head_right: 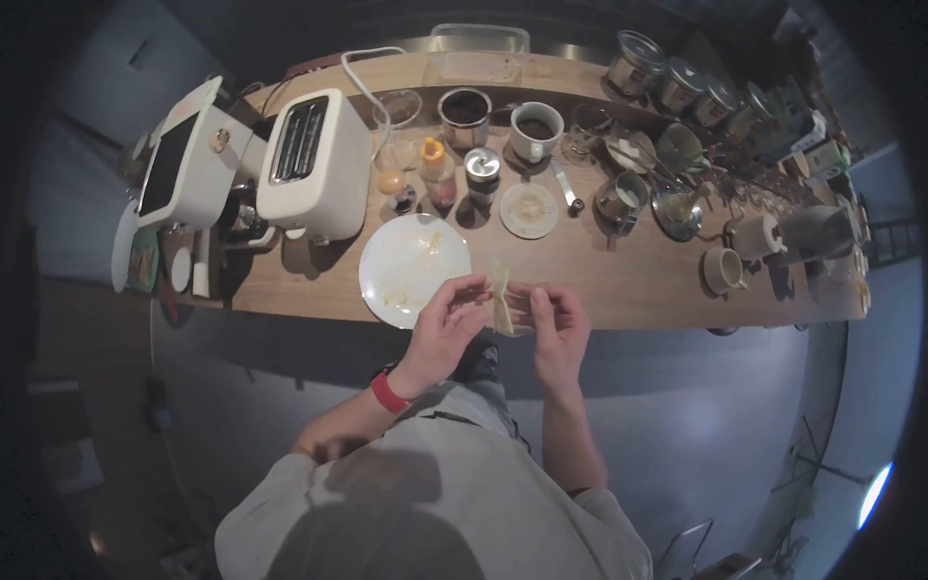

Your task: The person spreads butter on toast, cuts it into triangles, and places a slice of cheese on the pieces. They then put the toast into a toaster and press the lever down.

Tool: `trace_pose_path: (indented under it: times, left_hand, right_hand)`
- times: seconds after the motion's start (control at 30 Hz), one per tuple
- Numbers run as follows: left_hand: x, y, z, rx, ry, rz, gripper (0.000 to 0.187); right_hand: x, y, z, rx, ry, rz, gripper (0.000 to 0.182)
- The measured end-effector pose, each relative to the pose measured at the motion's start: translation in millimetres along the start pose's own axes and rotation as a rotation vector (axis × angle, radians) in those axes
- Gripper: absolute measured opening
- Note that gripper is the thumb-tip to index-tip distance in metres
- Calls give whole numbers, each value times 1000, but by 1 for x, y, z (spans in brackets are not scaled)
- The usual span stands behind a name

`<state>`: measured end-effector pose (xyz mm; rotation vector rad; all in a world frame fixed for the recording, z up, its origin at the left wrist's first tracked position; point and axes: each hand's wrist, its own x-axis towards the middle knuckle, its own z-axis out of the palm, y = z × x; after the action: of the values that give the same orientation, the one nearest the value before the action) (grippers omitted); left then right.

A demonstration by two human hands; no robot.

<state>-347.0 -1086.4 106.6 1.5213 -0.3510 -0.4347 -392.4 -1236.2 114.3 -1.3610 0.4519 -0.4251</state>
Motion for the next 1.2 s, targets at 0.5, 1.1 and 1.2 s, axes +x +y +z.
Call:
trace_pose_path:
  times: [0.5, 1.1, 1.2]
  left_hand:
    - [-148, 15, -123, -38, 845, 136, 41]
    - [-345, 3, -401, -9, 1047, 198, 29]
    - [-350, -6, -437, 6, 1121, 221, 29]
  right_hand:
    - [-72, 16, 166, 185, -859, 167, 21]
    - [-255, 71, 460, 269, -1238, 453, 15]
    - [-255, 85, 500, 282, -1233, 524, 14]
